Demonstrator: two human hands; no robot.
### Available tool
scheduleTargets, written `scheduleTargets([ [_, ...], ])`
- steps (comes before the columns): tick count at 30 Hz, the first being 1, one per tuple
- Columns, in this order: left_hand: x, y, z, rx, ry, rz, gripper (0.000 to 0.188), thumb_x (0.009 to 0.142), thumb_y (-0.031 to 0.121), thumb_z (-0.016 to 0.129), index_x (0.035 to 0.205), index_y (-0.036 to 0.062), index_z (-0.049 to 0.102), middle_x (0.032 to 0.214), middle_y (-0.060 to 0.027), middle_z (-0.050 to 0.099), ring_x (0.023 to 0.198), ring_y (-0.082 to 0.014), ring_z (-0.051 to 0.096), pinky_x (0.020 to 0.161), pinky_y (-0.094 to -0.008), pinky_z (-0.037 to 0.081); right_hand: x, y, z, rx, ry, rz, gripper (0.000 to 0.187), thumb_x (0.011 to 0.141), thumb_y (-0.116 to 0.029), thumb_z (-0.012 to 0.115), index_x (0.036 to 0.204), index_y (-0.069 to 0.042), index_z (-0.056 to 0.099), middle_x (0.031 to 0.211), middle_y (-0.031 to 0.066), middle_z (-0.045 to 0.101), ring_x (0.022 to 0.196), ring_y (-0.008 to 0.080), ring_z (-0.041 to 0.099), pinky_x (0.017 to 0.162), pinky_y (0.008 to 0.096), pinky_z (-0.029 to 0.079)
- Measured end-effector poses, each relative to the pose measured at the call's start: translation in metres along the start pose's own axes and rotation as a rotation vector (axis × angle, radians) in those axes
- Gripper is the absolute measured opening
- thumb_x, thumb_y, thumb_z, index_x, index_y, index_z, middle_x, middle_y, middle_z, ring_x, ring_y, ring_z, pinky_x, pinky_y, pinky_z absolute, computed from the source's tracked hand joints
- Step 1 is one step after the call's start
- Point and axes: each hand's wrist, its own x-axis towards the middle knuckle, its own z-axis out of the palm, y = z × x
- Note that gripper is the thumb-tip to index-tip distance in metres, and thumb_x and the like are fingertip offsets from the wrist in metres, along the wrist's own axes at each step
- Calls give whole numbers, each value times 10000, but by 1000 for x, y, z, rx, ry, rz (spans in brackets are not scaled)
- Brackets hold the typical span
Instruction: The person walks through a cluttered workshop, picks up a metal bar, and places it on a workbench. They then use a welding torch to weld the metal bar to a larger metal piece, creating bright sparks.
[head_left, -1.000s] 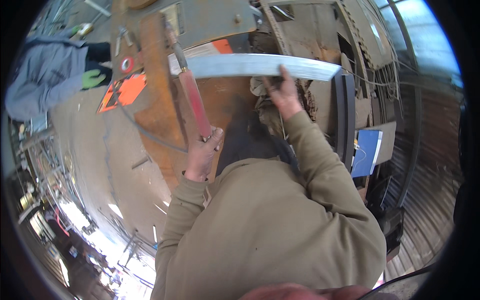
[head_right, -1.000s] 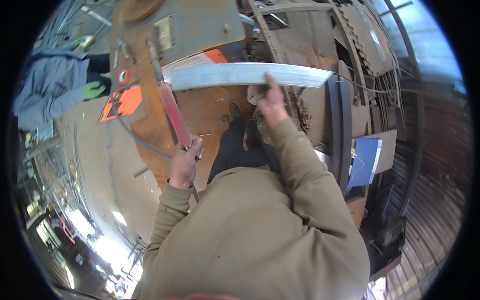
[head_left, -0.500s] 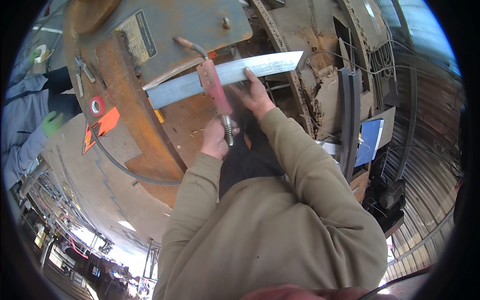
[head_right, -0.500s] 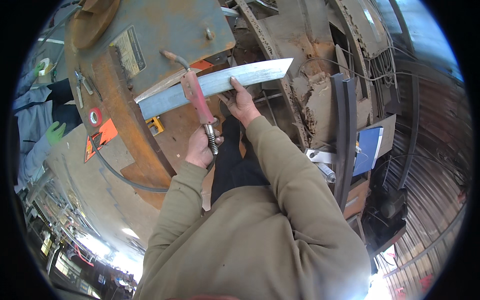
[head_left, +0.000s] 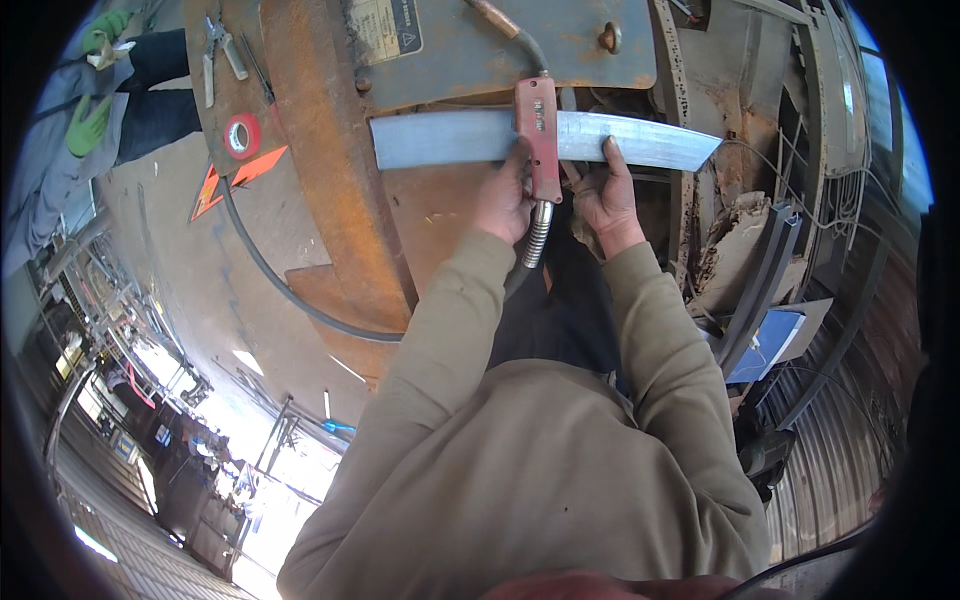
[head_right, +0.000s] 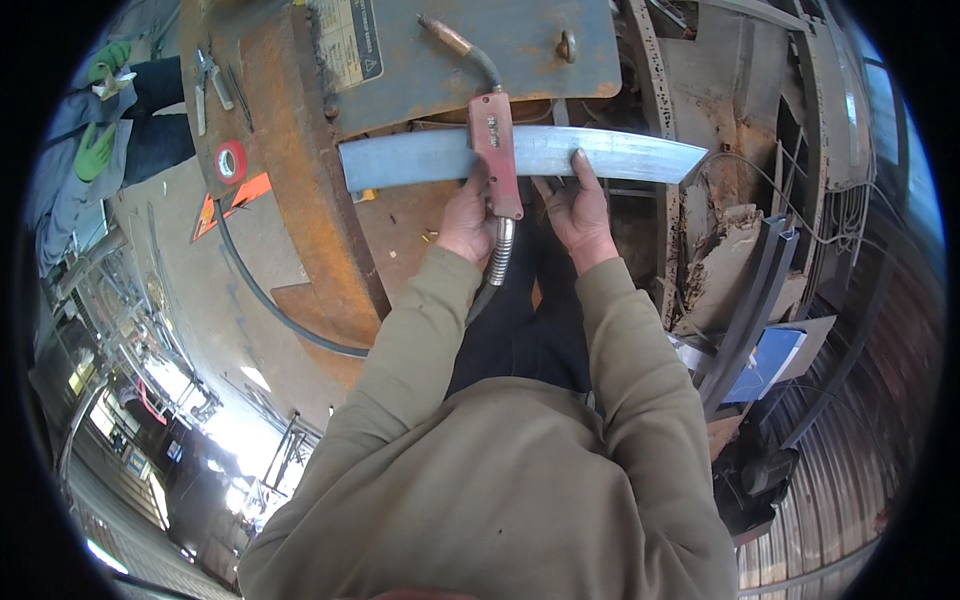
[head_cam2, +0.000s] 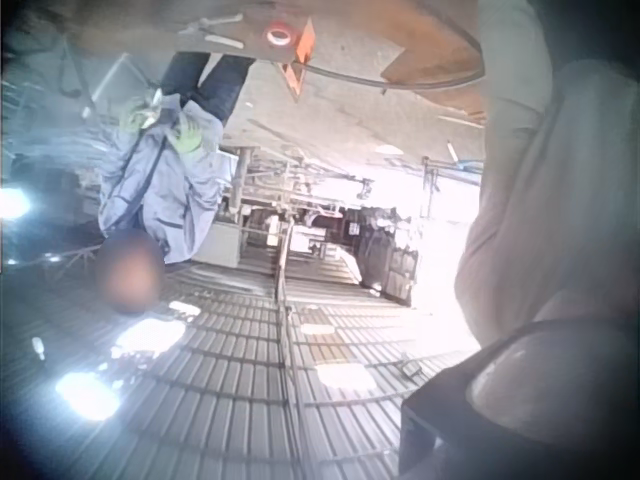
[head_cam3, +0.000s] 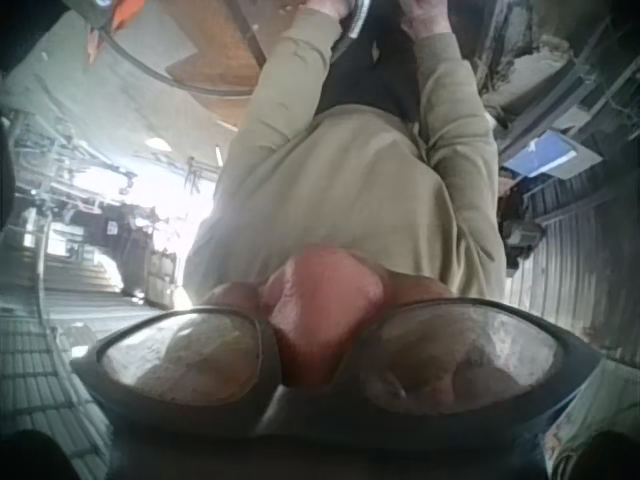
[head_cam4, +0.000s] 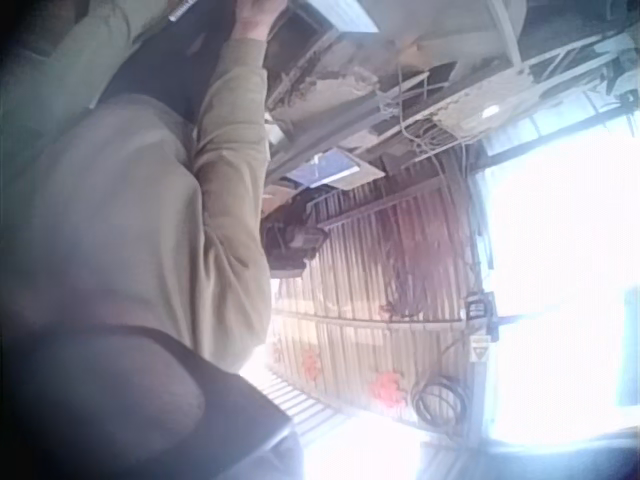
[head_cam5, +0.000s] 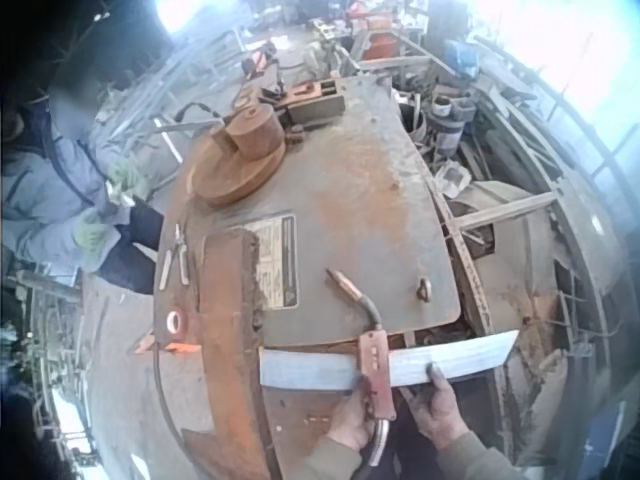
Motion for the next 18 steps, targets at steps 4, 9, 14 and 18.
scheduleTargets([
  [4,14,-7,8,-74,80,142,429,938,288,779,1214,6,611,1035,-103,686,828,-205,685,683,-382,571,-7,1,27,-52,46,-35,580,1044,-384,627,1475,-54,422,1495,132,462,1365,307,506,1202,544,381],
  [9,6,-9,11,-47,52,129,417,928,267,773,1212,-6,636,1061,-146,693,852,-223,696,675,-376,576,-71,-11,60,-451,2,253,675,1048,-470,584,1489,12,415,1450,183,512,1252,263,599,1079,419,465],
  [14,11,-10,19,-83,64,266,413,937,280,768,1204,-9,643,1064,-122,701,892,-236,705,716,-365,585,-77,-4,89,-864,-197,142,552,992,-310,708,1386,29,521,1168,81,662,1082,131,622,947,300,494],
  [18,20,-7,19,-66,117,206,411,947,244,768,1251,15,614,1153,-112,692,988,-246,707,834,-388,592,-71,-6,92,-1043,-275,85,425,969,-194,701,1319,3,560,1056,38,662,898,86,612,818,268,513],
])
